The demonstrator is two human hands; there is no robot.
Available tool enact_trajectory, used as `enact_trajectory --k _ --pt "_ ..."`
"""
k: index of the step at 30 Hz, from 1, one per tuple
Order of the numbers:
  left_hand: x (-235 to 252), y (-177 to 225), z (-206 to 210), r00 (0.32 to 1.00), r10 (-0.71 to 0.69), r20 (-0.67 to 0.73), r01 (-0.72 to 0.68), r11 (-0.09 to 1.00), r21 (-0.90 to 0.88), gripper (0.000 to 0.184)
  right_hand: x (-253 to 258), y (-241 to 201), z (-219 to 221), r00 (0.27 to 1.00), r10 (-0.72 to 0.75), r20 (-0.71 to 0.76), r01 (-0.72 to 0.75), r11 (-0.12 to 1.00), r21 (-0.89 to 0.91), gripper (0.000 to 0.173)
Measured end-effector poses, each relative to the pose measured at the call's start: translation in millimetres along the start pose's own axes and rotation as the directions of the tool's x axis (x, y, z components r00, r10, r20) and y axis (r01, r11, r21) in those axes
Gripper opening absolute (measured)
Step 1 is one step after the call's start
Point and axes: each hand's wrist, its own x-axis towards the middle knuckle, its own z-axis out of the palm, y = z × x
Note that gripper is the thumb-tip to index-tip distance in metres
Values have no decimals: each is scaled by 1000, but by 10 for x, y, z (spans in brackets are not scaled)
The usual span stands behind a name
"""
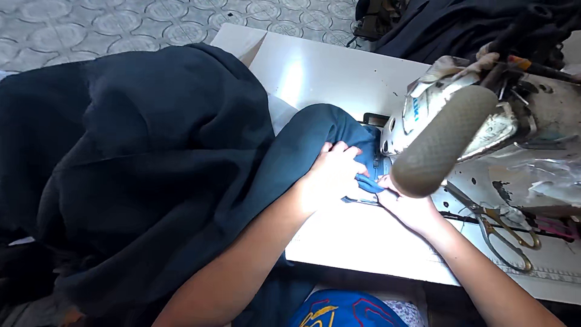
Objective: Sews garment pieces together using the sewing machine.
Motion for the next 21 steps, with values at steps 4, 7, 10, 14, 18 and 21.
enact_trajectory --k 4,7,10,14,18,21 --pt "-83 33 16 983 102 -151 -99 995 29 33 77 77 45 999 36 -20 -36 999 8 19" --pt "-333 -9 -184 903 394 -170 -428 802 -416 22 71 69 50 993 115 -37 -108 983 147 18" --pt "-382 -106 -396 983 160 90 -105 893 -438 20 43 70 76 993 51 -109 -31 984 177 17" --pt "56 -227 18 966 -197 -168 189 980 -64 44 46 13 114 993 -67 -99 64 997 -34 16" --pt "14 62 -4 907 -20 -422 72 992 108 30 59 -24 93 979 -188 -72 168 961 -220 18" --pt "-44 -63 -38 935 27 -353 15 993 116 21 95 -21 131 973 -232 1 228 955 -189 19"
